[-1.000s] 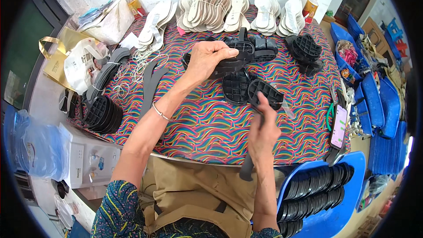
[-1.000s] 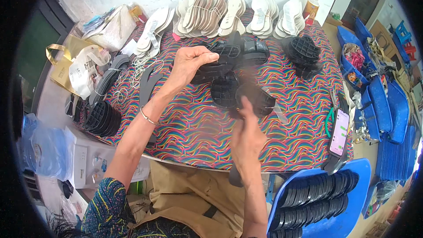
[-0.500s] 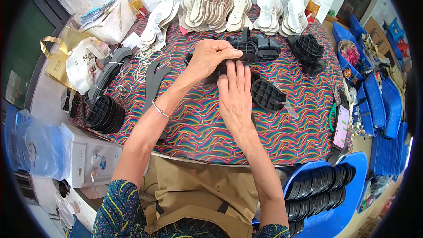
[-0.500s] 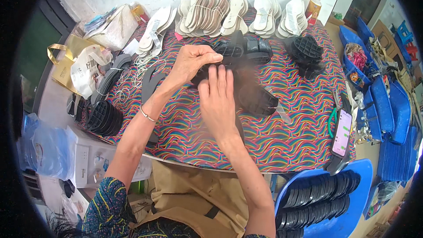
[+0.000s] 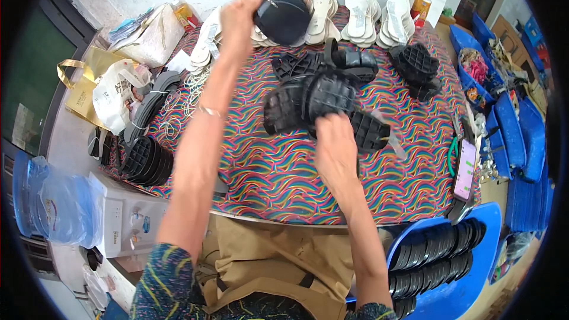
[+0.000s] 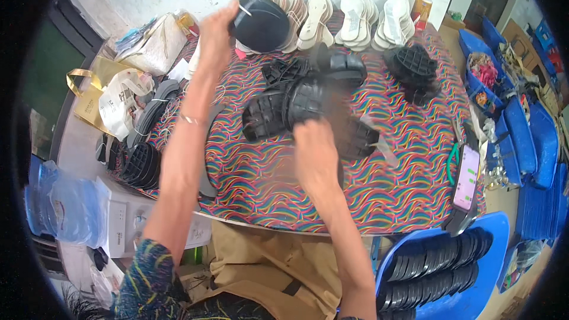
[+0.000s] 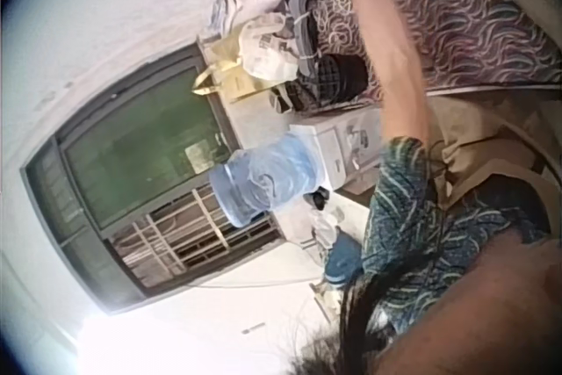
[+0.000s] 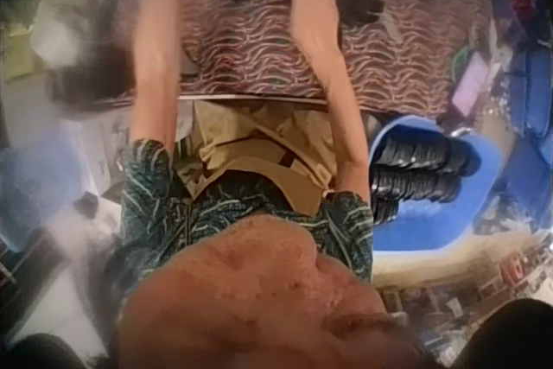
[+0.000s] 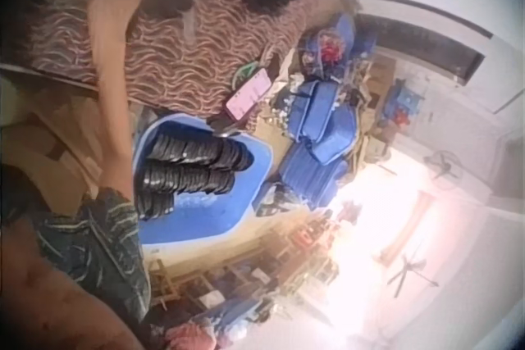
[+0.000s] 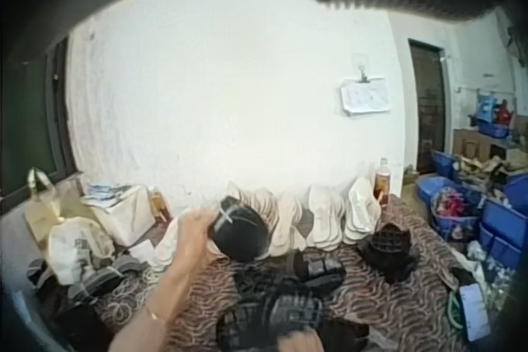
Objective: The person assembles sandals by hand, fitting flexible black rubber straps into the grooves of black plastic soles. They handle the components one at a time, bending the straps to secure them into the sole structure. The workspace is a table covered with a colorful patterned cloth, surrounded by stacks of unassembled parts.
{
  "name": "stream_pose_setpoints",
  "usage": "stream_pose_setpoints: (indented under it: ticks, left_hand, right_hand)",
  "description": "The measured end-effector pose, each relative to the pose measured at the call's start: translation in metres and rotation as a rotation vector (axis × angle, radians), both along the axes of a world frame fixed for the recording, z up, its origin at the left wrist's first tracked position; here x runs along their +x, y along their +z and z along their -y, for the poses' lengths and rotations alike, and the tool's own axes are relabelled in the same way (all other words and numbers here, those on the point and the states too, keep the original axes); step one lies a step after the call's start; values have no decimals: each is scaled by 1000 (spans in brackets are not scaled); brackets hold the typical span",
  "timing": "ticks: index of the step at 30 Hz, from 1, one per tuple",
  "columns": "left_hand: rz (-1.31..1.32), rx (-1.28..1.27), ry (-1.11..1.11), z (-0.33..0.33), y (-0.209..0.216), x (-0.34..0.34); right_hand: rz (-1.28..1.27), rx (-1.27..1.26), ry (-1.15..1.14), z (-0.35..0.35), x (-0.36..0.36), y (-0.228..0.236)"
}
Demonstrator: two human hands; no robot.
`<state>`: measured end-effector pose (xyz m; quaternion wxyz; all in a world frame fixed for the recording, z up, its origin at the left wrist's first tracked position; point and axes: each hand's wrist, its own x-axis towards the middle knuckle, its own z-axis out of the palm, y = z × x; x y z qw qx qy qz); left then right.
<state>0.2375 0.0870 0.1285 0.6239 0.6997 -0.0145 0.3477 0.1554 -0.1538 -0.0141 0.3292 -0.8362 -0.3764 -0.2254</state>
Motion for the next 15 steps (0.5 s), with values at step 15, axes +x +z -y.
stream_pose_setpoints:
  ticks: [15]
  left_hand:
    - [-198,788,416,58,4,-176]
  right_hand:
    - [-803,1082,159,59,-1,27]
